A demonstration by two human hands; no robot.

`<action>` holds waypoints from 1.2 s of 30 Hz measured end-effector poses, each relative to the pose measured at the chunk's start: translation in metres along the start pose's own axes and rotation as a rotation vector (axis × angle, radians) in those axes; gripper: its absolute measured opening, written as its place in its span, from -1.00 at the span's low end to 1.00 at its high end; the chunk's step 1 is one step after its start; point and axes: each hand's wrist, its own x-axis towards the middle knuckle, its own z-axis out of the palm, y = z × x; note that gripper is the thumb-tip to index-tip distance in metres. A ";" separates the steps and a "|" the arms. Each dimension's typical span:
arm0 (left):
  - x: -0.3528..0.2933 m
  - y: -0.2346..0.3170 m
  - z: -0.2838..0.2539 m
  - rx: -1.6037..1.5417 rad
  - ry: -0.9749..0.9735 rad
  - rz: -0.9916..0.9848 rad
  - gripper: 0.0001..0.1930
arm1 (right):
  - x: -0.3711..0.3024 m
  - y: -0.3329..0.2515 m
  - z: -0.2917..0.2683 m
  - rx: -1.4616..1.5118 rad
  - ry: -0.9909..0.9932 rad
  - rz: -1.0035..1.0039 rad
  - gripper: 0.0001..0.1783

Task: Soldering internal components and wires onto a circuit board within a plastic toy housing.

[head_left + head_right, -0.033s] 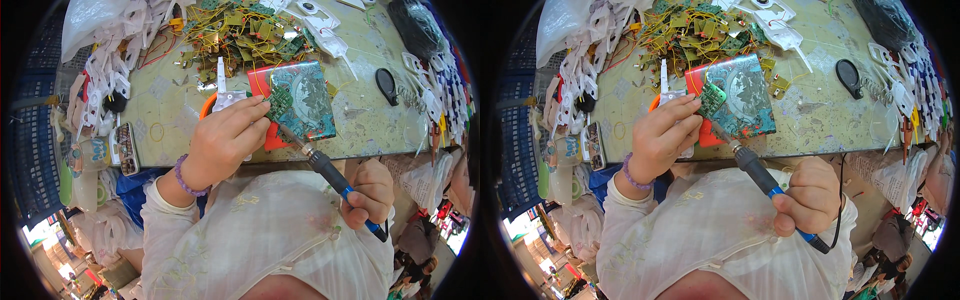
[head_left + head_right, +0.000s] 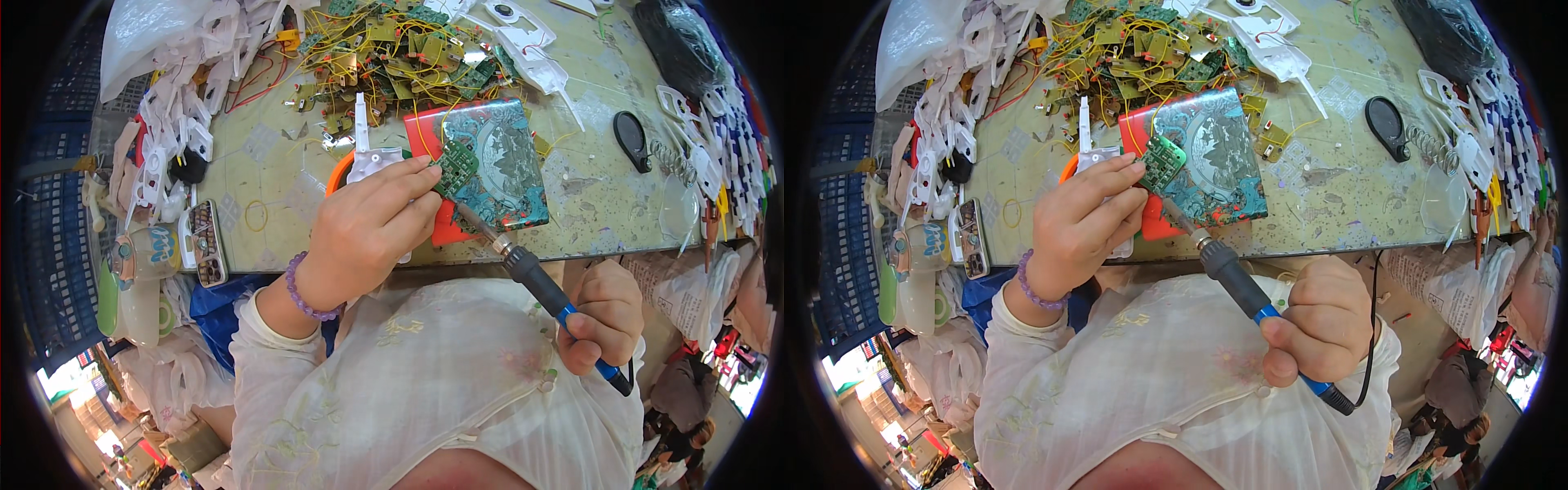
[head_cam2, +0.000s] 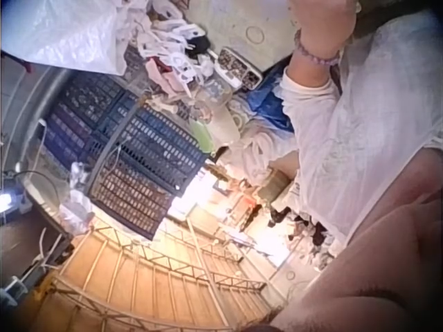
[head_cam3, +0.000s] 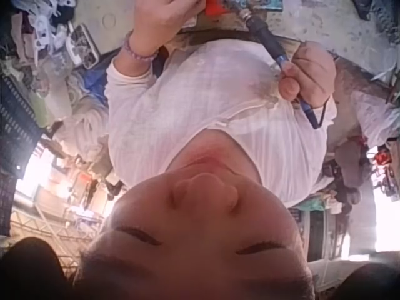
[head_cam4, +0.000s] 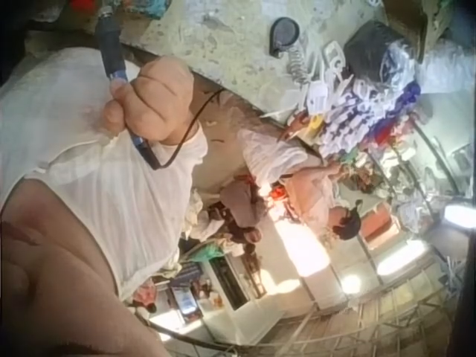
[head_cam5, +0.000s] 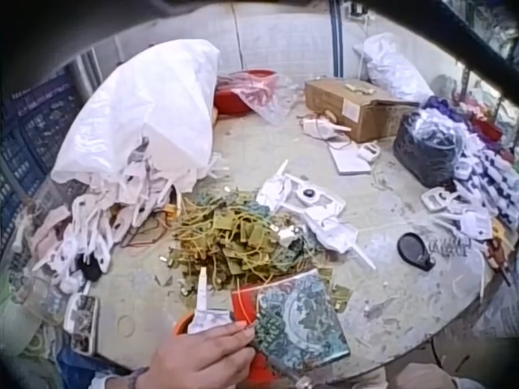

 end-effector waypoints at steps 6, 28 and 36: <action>0.000 0.000 0.001 0.001 -0.003 0.003 -0.80 | 0.003 -0.002 -0.001 0.002 -0.045 0.010 -0.84; 0.001 0.000 -0.004 -0.074 -0.018 -0.022 -0.80 | 0.028 0.053 0.009 -0.059 -0.050 0.399 -0.57; -0.015 0.008 -0.021 -0.012 -0.030 -0.031 -0.72 | 0.042 0.070 0.025 0.056 -0.133 0.428 -0.63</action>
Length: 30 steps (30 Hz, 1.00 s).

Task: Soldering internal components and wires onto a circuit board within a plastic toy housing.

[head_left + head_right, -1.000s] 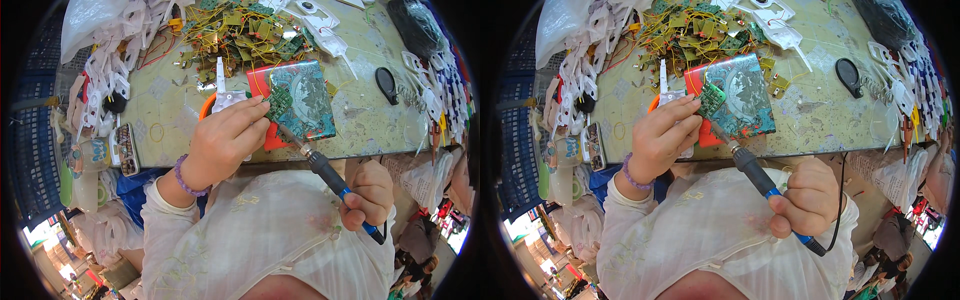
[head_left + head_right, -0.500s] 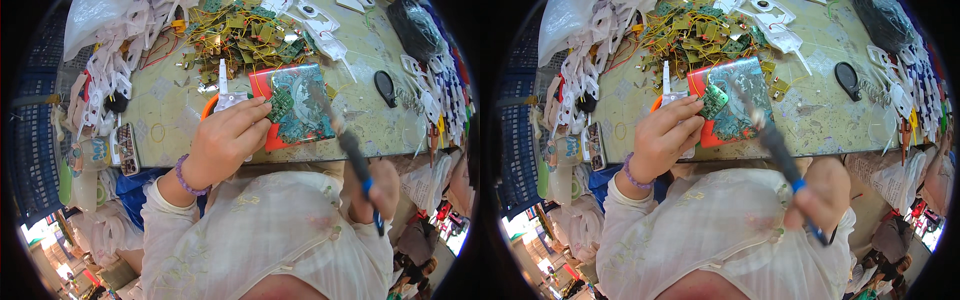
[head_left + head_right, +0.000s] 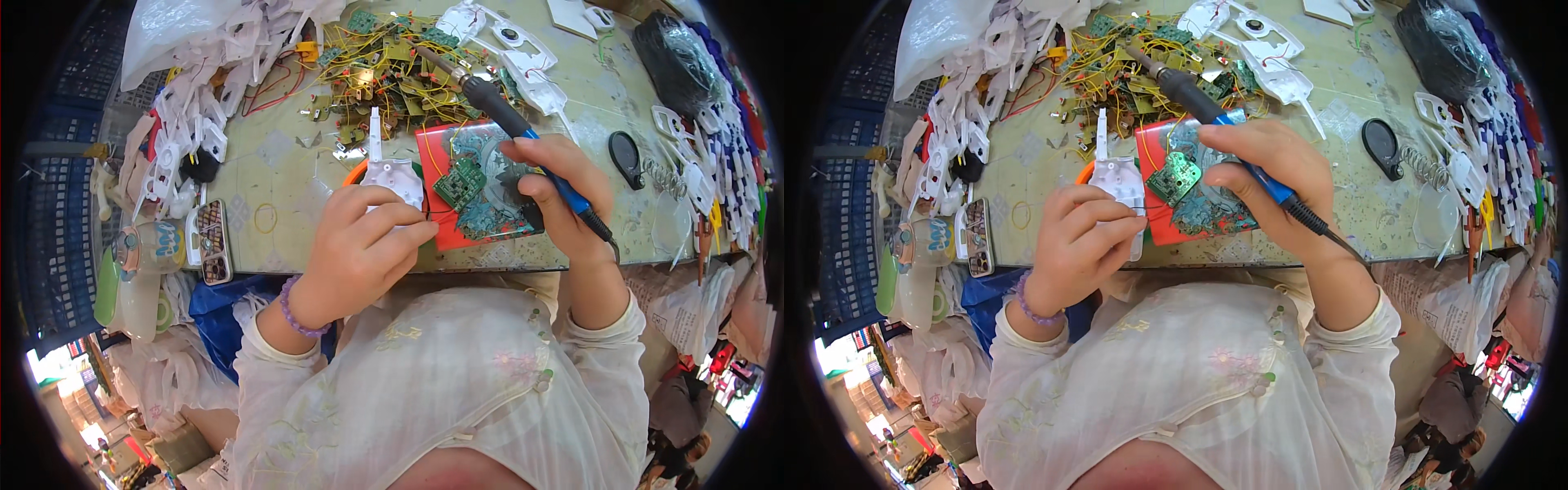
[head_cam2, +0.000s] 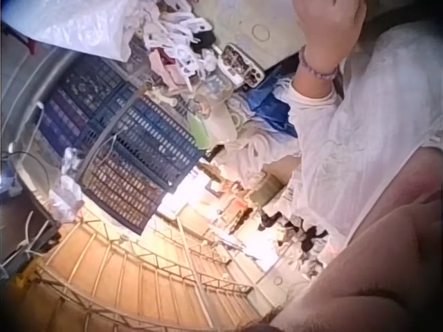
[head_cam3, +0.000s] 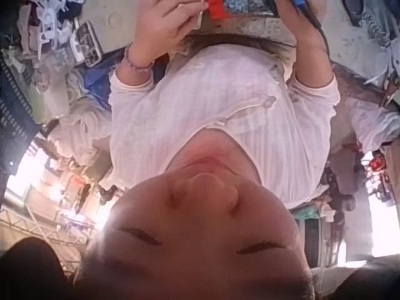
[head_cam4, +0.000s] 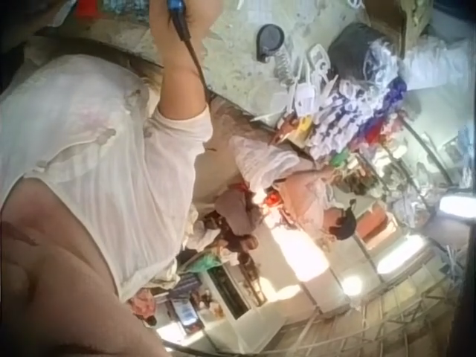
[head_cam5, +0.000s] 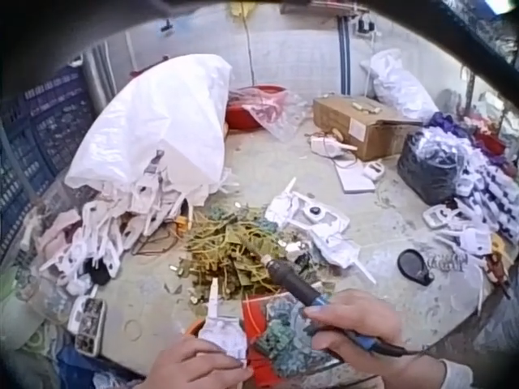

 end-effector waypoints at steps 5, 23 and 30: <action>0.005 0.008 0.005 0.253 0.002 0.046 -0.75 | -0.001 -0.001 0.004 0.015 0.019 -0.009 -0.63; 0.018 0.007 0.013 -0.213 0.074 -0.274 -0.84 | -0.005 -0.001 0.018 -0.282 -0.134 -0.135 -0.59; 0.029 0.007 0.019 -0.127 0.073 -0.148 -0.85 | -0.006 0.002 0.018 -0.243 -0.162 -0.124 -0.52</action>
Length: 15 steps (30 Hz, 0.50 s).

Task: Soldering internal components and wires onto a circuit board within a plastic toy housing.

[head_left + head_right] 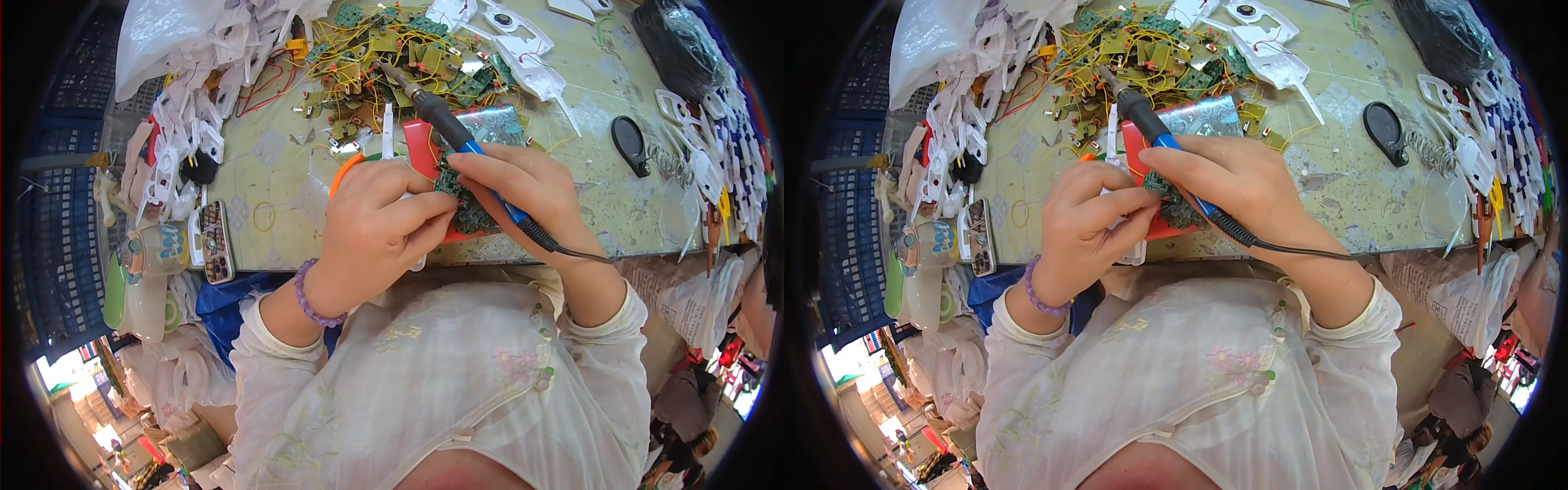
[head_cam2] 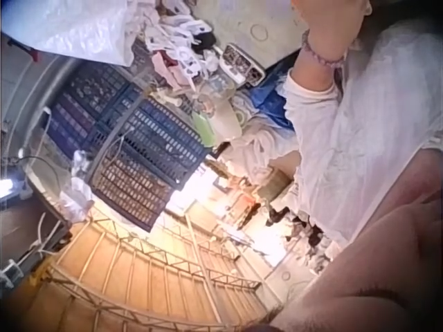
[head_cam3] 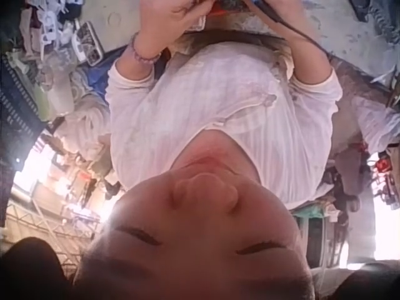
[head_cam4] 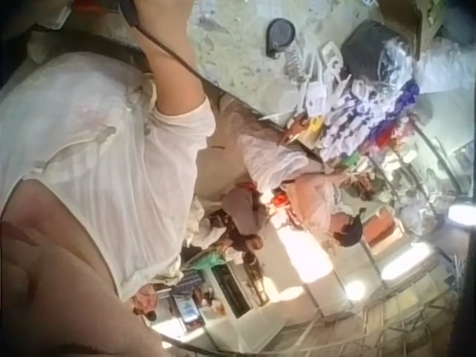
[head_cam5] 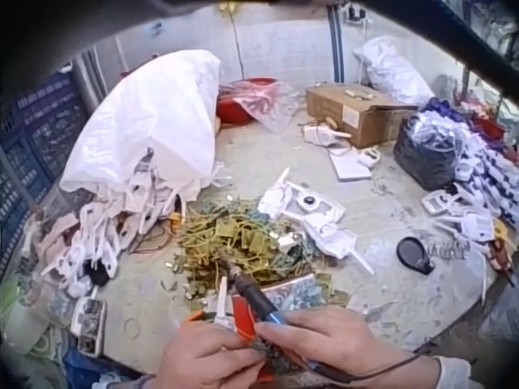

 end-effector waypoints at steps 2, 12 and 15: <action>0.005 -0.001 0.002 -0.005 0.004 0.048 -0.85 | 0.000 0.002 0.000 -0.002 0.033 -0.044 -0.50; 0.006 0.000 0.006 0.122 -0.060 0.161 -0.81 | -0.023 -0.006 -0.035 0.221 0.343 0.179 -0.69; 0.005 0.001 0.005 0.131 -0.078 0.170 -0.79 | -0.043 -0.010 -0.061 0.263 0.466 0.117 -0.78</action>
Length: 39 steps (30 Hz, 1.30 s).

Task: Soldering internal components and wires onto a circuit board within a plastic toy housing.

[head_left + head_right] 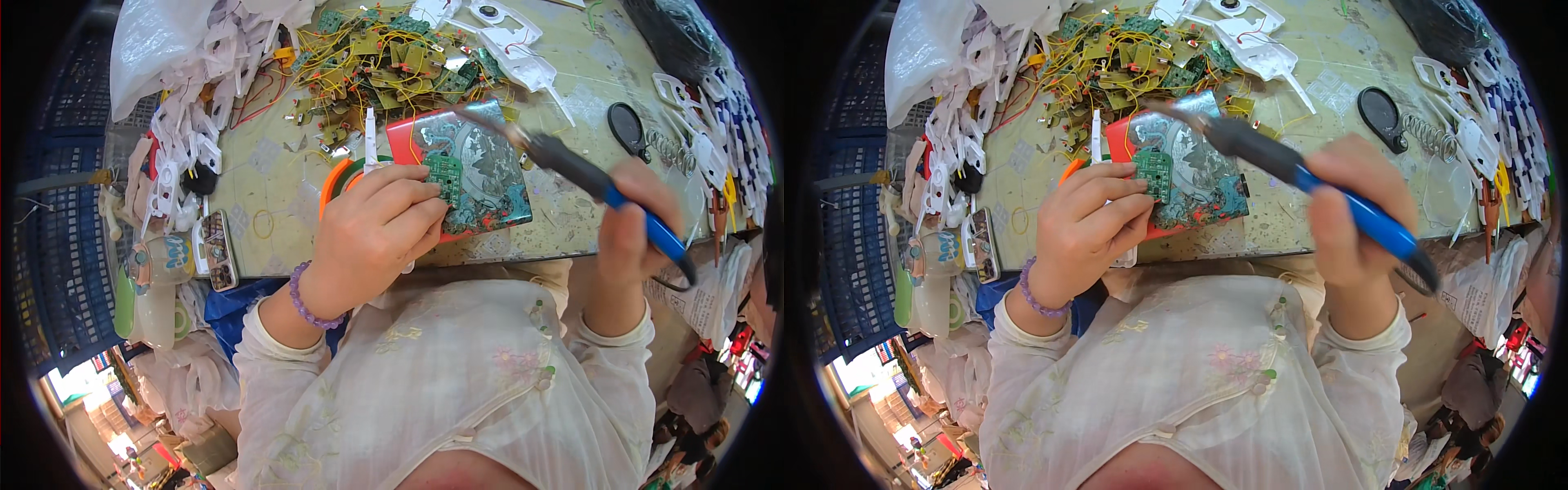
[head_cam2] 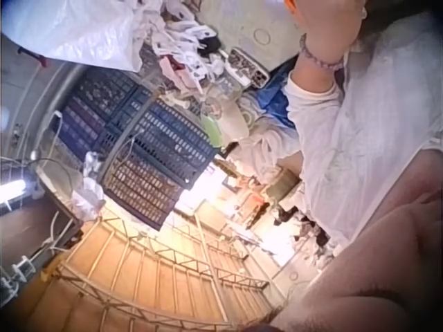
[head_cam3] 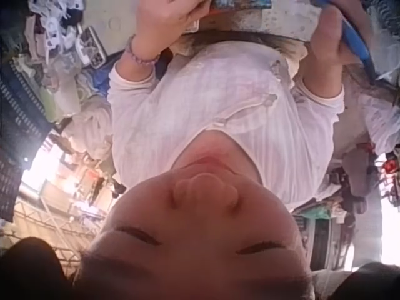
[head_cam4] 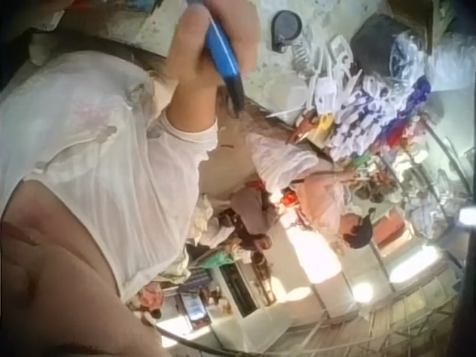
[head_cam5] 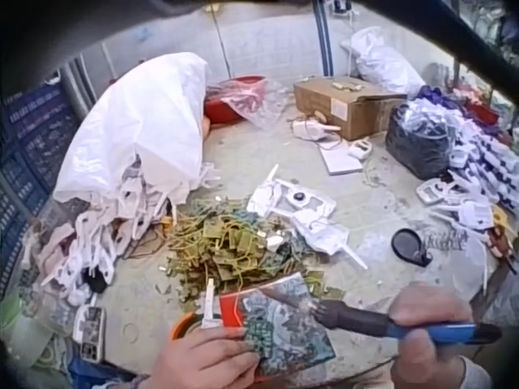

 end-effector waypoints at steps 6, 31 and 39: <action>0.001 0.003 -0.001 0.031 -0.015 0.014 -0.77 | -0.016 -0.019 -0.022 0.051 -0.046 -0.005 -0.77; -0.003 0.002 -0.002 0.079 -0.054 0.046 -0.77 | -0.027 -0.021 -0.022 0.005 -0.199 0.031 -0.81; -0.003 0.002 -0.002 0.080 -0.049 0.051 -0.79 | -0.030 -0.020 -0.023 0.005 -0.193 0.031 -0.79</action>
